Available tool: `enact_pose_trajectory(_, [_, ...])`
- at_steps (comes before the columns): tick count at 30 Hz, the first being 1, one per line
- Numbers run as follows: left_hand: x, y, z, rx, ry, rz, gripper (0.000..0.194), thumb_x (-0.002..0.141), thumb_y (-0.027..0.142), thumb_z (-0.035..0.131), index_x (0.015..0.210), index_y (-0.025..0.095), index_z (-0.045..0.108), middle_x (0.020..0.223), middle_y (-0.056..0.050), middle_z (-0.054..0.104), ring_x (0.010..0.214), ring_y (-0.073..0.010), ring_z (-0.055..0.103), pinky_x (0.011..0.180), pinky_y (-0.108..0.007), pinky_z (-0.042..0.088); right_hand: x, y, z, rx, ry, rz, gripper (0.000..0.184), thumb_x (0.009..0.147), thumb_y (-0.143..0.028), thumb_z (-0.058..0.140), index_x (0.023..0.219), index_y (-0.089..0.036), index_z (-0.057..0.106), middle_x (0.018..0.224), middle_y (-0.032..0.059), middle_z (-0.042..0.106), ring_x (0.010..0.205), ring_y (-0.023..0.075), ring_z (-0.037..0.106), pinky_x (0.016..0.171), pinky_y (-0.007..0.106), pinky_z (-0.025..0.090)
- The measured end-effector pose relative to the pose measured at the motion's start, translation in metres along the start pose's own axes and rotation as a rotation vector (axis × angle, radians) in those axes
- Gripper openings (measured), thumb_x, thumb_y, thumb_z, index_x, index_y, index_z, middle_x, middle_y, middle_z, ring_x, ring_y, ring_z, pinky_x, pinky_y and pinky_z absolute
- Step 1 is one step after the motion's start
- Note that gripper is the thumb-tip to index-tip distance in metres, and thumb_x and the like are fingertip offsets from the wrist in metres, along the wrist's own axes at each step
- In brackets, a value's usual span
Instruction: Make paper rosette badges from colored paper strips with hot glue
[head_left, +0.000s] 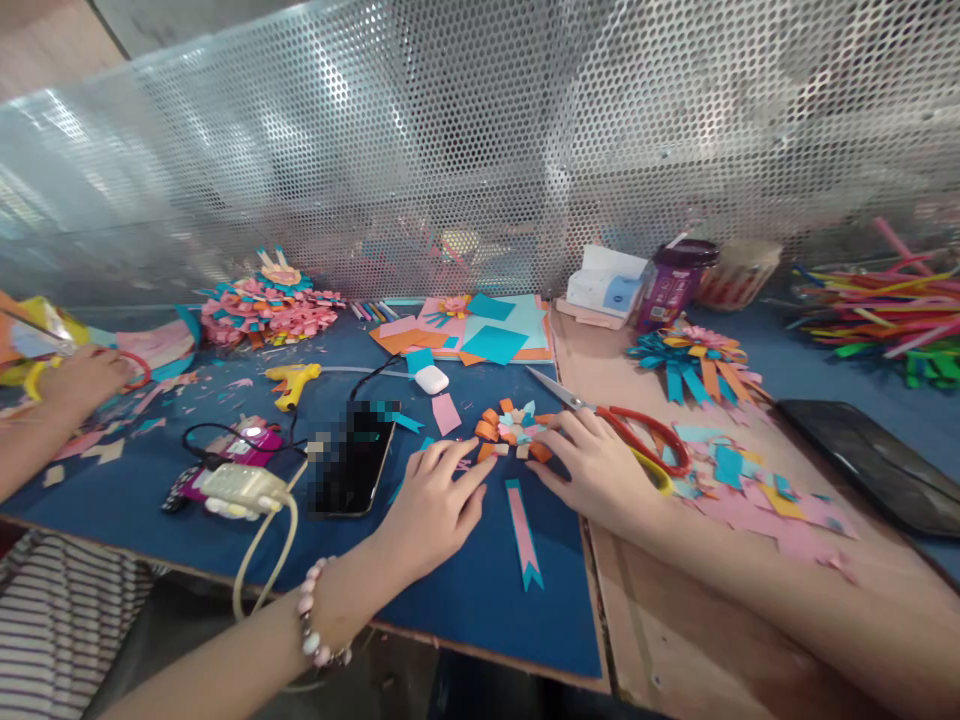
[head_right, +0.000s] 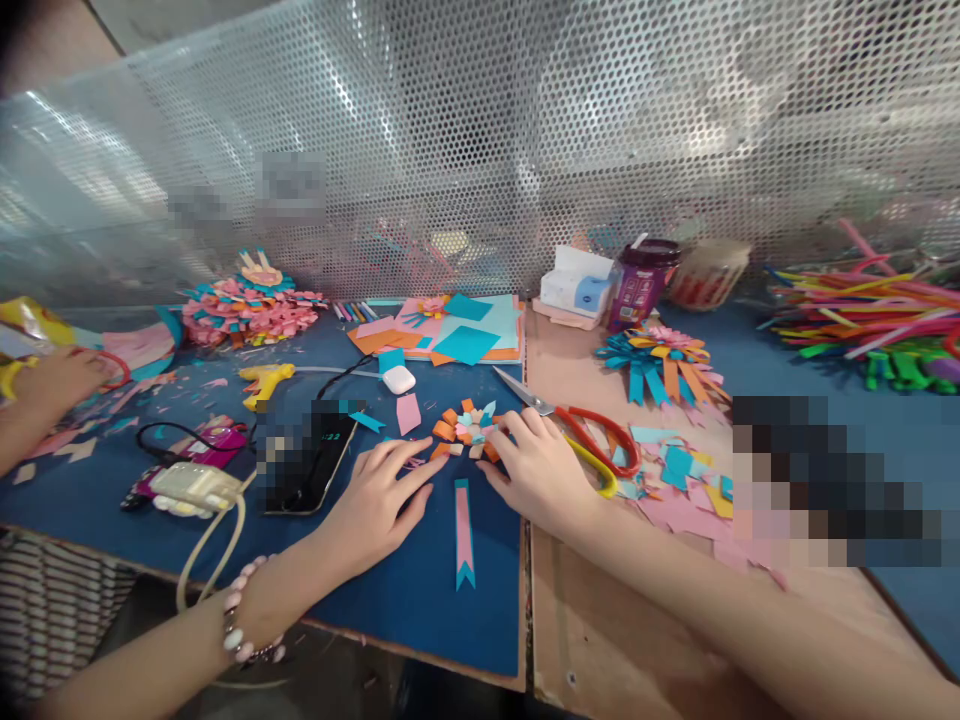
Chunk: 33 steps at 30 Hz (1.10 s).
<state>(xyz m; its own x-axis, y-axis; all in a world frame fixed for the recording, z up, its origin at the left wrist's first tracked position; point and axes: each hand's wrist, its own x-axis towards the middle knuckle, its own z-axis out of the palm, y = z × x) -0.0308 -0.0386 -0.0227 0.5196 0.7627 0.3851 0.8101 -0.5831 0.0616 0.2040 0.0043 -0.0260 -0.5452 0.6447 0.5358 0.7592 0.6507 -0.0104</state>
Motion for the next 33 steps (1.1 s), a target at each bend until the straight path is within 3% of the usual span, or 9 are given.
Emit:
enact_pose_trajectory(18, [0.014,-0.015,0.005,0.032,0.037,-0.107,0.014,0.090,0.024,0.055,0.101,0.024,0.064,0.102,-0.002,0.066,0.097,-0.0216,0.053,0.079,-0.037,0.033,-0.002,0.010,-0.003,0.008,-0.044,-0.023,0.016,0.089,-0.029,0.056,0.093,-0.015,0.064,0.092,0.0088,0.064,0.088,0.0236,0.051,0.078,0.038,0.045])
enact_pose_trajectory(25, [0.015,-0.016,0.007,0.011,0.039,-0.109,0.018,0.091,0.020,0.052,0.103,0.026,0.064,0.100,-0.001,0.066,0.097,-0.0202,0.054,0.079,-0.036,0.033,-0.003,0.014,-0.003,0.044,-0.040,-0.008,0.012,0.089,-0.027,0.056,0.088,-0.018,0.063,0.082,0.0073,0.064,0.087,0.0233,0.054,0.076,0.036,0.045])
enact_pose_trajectory(33, [0.019,-0.015,0.004,-0.048,0.014,-0.138,0.022,0.089,0.018,0.054,0.106,0.028,0.064,0.100,0.000,0.067,0.095,-0.0203,0.054,0.077,-0.035,0.033,0.003,0.012,-0.009,0.011,-0.022,0.016,0.019,0.090,-0.030,0.052,0.090,-0.016,0.065,0.082,0.0085,0.064,0.086,0.0236,0.053,0.075,0.036,0.044])
